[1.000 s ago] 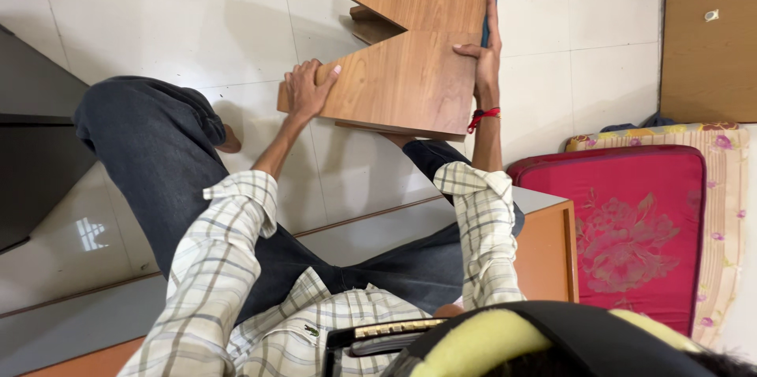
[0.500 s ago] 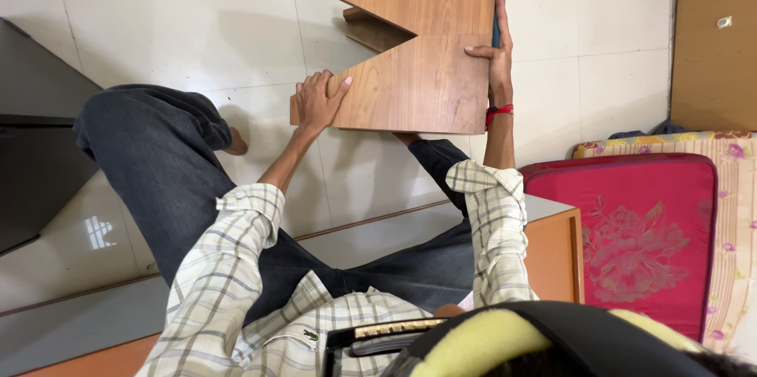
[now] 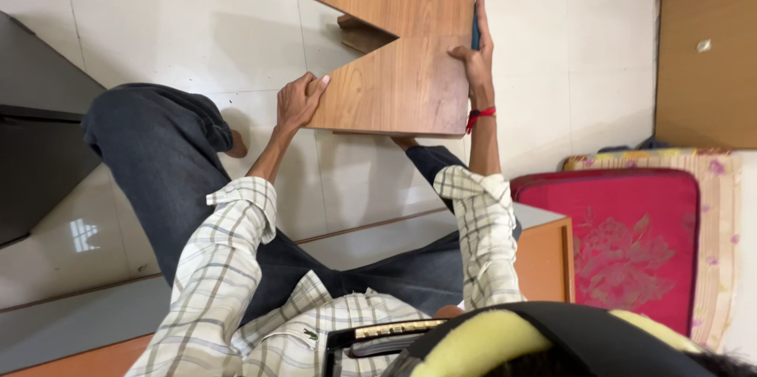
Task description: The person is cleaning a wooden stool using a blue sponge, wiping the top surface and then tilting the stool to wipe the interior sides and corners.
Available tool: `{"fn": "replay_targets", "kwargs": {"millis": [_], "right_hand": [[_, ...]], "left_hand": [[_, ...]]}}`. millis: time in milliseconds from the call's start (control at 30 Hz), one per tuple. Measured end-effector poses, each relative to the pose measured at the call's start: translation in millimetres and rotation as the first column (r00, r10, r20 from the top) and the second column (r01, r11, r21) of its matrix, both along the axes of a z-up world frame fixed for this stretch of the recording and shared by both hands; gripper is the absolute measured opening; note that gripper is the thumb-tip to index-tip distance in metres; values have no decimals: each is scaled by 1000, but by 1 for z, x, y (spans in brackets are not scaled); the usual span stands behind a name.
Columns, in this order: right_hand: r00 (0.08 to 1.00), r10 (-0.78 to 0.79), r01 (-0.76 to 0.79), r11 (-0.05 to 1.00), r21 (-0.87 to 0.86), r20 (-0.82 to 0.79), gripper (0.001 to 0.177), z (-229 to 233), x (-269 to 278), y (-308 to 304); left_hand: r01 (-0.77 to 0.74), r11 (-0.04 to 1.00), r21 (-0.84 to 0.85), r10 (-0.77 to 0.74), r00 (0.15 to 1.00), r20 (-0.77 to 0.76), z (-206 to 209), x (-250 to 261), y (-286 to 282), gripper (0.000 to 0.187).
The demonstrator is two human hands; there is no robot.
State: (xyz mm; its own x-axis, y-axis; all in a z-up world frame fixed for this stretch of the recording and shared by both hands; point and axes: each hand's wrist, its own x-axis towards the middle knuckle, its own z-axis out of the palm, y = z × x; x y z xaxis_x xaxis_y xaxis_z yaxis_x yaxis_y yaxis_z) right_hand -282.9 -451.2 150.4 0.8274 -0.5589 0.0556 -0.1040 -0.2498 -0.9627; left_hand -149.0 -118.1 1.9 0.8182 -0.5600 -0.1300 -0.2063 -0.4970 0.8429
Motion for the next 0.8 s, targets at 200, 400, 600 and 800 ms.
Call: {"fn": "replay_targets", "kwargs": {"millis": [200,400,600,800], "right_hand": [[999,27,-29,998,-50,-35,106,-2,26,28],[999,22,-25,997,-69,-39,104,-11,46,53],[999,36,-39,995,-87,-36,107,5,31,45],[993,-47,20,972,-235,-109,101,-3,19,32]], "left_hand": [[-25,997,-70,27,999,30,-23,13,24,56],[-64,995,-74,62,998,-29,-28,24,42,57],[-42,991,-124,44,999,15,-20,18,34,58],[-40,982,-185,52,997,61,-17,19,26,55]]}}
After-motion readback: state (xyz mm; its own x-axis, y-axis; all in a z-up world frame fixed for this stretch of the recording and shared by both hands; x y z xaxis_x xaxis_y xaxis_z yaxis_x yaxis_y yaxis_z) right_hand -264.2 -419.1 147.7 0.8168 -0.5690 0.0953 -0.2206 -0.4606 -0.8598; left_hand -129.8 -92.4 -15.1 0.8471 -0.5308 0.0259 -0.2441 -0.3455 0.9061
